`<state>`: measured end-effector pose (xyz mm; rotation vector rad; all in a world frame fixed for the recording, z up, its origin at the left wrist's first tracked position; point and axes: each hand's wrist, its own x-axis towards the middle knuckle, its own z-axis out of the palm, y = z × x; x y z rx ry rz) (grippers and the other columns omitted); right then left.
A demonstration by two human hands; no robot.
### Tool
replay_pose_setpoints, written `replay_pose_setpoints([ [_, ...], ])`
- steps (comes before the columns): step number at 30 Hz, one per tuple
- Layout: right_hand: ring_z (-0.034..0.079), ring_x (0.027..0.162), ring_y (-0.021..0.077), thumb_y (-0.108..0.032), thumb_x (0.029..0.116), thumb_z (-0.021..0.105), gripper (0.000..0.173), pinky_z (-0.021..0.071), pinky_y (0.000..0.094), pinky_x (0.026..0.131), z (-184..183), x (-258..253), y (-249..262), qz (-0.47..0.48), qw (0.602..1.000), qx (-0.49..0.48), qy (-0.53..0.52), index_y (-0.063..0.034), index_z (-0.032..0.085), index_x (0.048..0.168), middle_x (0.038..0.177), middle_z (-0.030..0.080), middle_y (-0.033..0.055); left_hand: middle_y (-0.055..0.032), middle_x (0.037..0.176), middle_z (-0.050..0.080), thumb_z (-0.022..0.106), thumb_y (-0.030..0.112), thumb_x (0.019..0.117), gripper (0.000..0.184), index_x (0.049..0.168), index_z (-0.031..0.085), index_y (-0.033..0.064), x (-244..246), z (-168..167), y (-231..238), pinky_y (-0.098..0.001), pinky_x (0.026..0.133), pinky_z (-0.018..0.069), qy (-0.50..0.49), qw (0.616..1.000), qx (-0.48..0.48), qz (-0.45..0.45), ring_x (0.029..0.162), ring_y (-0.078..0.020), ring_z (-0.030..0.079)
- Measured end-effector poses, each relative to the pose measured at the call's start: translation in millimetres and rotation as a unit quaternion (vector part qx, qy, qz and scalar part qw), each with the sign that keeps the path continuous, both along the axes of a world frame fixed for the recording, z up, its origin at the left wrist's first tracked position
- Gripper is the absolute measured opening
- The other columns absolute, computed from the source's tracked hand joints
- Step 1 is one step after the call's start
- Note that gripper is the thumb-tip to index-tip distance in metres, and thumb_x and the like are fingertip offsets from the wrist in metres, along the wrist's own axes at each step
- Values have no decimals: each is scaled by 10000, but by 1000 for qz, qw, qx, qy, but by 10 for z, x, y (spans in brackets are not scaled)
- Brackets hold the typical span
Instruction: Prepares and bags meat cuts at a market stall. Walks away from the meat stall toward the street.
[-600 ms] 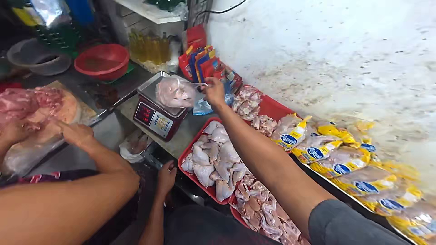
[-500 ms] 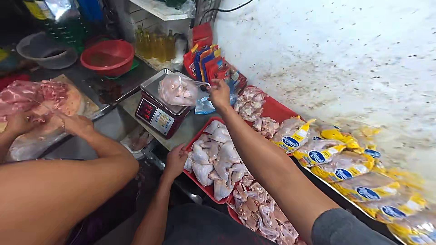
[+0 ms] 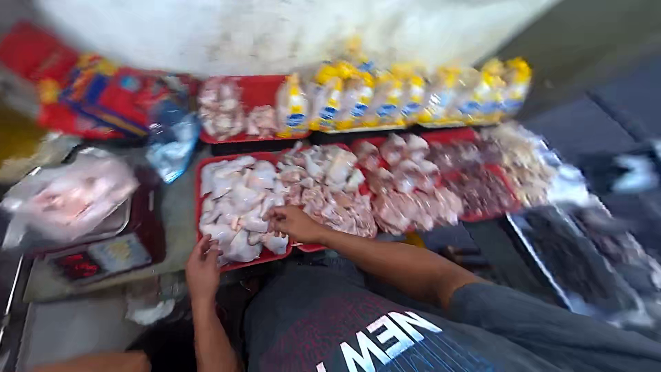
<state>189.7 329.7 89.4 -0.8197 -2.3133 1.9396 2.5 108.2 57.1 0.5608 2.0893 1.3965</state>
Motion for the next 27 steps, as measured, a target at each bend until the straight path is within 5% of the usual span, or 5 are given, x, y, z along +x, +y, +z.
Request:
replay_pose_setpoints([
  [8, 683, 778, 192, -118, 1013, 482, 305, 596, 388, 746, -730, 2262, -113, -396, 913, -13, -100, 3, 657, 1233, 944, 703, 128, -120, 1171, 719, 513, 146, 1038, 414, 1429, 529, 11, 664, 447, 1602, -368, 721, 611, -14, 949, 2, -314, 858, -196, 720],
  [14, 610, 651, 159, -149, 1037, 472, 307, 554, 358, 633, -824, 2984, -22, -510, 852, -27, -117, -27, 667, 1239, 866, 666, 101, -179, 1223, 709, 608, 386, 1014, 598, 1490, 504, 38, 1722, -231, 2560, -547, 998, 535, 106, 832, -232, -492, 1102, -316, 696],
  [20, 635, 686, 156, -200, 1050, 505, 298, 567, 344, 653, -976, 3229, 104, -512, 845, -90, -128, -48, 654, 1258, 896, 672, 94, -288, 1520, 436, 744, 497, 873, 717, 1380, 592, 14, 2445, -607, 2870, -638, 982, 518, 220, 761, -399, -461, 1219, -453, 605],
  [23, 677, 798, 199, -212, 1044, 516, 307, 587, 400, 747, -1093, 3203, 273, -468, 862, -79, -178, -59, 650, 1275, 1010, 692, 121, -275, 1378, 560, 770, 439, 870, 593, 1298, 651, 45, 2456, -696, 2921, -645, 987, 509, 203, 776, -373, -467, 1201, -431, 615],
  [27, 635, 1191, 354, -217, 1020, 584, 374, 502, 584, 1033, -1245, 2993, 488, -411, 884, 40, -222, -51, 634, 1350, 1292, 652, 192, -196, 1119, 709, 781, 332, 905, 404, 1182, 700, 50, 2294, -791, 2848, -613, 955, 523, 127, 834, -293, -451, 1063, -356, 676],
])
